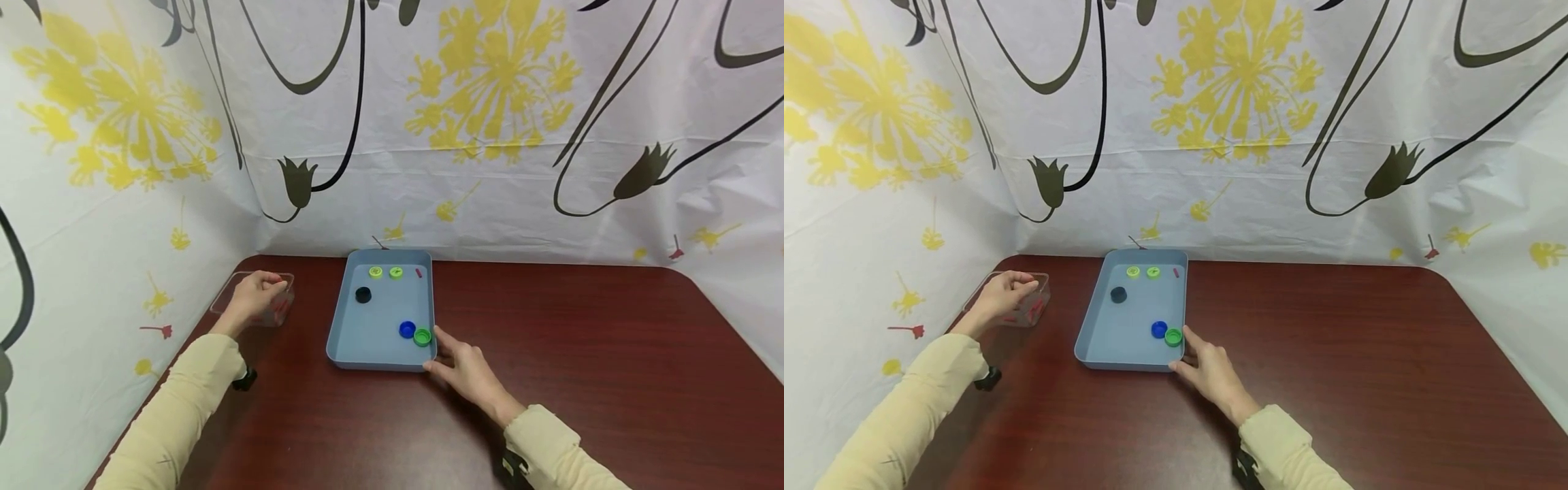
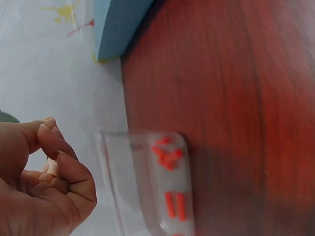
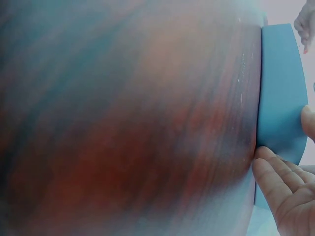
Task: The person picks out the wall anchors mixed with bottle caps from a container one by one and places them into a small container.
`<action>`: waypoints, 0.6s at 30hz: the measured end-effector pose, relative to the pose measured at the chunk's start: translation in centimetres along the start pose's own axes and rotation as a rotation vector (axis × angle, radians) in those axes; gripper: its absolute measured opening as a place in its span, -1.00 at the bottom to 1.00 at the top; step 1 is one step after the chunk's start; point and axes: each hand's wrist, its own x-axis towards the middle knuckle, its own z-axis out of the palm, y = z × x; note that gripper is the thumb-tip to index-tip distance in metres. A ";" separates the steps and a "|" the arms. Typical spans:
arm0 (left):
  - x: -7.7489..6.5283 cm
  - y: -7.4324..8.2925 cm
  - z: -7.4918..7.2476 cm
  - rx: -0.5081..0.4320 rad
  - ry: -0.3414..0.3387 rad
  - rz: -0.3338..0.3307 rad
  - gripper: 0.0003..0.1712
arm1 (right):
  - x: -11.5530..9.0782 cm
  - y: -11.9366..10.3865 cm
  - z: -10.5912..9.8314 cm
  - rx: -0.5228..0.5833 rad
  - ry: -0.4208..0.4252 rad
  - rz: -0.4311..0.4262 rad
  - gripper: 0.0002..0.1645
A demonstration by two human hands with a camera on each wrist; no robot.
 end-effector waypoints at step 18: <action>0.1 -1.6 -0.8 0.096 0.003 -0.052 -0.50 | 0.0 0.1 0.0 0.003 -0.006 0.002 -0.17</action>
